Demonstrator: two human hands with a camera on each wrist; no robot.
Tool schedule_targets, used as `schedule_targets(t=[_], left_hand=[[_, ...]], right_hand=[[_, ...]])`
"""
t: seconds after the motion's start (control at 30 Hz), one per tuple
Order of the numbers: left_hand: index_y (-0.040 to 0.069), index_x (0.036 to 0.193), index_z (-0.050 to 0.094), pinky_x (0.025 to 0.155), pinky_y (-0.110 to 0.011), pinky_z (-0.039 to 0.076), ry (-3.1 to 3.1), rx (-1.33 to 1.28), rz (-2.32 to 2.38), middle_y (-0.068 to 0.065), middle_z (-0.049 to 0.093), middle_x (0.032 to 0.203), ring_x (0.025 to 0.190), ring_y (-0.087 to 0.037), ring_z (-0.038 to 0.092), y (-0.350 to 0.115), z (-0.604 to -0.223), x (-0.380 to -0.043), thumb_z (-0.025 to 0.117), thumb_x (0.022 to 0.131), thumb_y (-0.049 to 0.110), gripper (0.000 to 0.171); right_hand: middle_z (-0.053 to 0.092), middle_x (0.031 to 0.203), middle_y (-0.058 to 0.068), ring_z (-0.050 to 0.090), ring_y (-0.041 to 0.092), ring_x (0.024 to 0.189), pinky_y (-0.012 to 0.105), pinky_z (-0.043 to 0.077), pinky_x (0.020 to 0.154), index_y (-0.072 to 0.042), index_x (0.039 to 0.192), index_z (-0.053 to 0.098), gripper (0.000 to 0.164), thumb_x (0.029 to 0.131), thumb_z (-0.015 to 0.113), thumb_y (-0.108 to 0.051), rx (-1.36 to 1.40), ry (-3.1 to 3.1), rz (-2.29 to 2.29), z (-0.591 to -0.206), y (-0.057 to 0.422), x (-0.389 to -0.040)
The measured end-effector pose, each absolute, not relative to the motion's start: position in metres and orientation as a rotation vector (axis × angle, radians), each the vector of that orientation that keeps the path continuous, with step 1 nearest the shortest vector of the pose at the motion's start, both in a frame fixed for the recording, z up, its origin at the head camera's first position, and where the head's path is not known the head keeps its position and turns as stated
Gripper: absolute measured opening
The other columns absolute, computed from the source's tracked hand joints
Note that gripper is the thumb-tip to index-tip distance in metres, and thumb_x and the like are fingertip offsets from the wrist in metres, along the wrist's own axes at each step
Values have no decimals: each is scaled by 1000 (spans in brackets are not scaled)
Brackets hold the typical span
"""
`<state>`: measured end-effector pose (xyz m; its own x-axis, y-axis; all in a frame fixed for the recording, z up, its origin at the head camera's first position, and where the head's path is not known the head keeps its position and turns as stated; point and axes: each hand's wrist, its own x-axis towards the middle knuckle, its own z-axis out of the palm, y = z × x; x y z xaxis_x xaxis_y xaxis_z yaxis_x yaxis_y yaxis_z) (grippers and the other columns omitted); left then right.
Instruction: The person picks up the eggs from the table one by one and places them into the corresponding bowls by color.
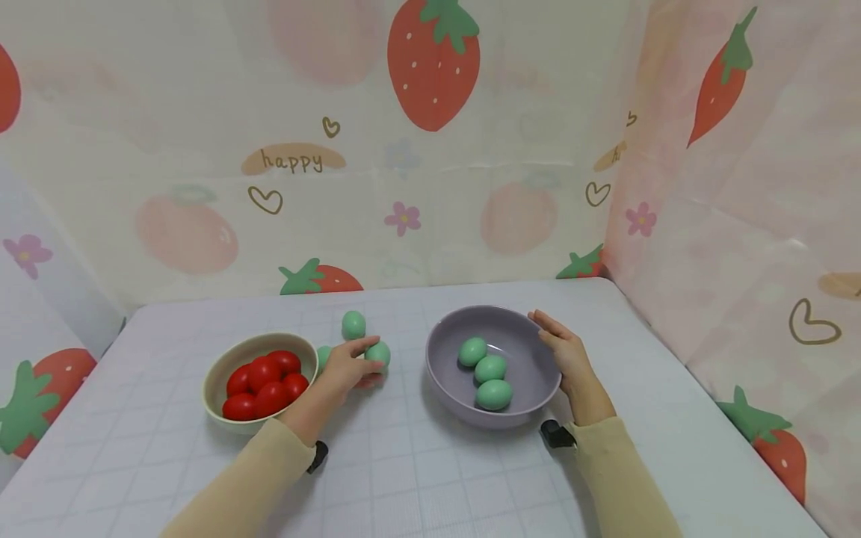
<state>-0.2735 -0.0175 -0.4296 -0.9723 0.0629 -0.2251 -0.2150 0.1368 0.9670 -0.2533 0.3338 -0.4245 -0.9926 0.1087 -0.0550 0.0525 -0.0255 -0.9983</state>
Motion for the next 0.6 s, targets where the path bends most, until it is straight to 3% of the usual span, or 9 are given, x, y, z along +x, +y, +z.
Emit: schedule_targets(t=[0.2, 0.6], left_hand=[[3, 136, 56, 61, -24, 52, 2199, -66, 1937, -17, 49, 142, 75, -22, 71, -12, -426, -270, 68, 86, -4, 51], [5, 139, 53, 66, -25, 54, 2023, 59, 2022, -15, 46, 146, 73, -16, 70, 2, -408, -264, 68, 88, -1, 54]], right_hand=[[61, 106, -32, 15, 18, 146, 30, 14, 116, 1, 149, 26, 51, 103, 44, -8, -189, -2170, 2213, -425, 333, -253], [61, 109, -32, 17, 17, 145, 27, 15, 115, 0, 150, 27, 50, 103, 44, -8, -193, -2189, 2188, -425, 333, -254]])
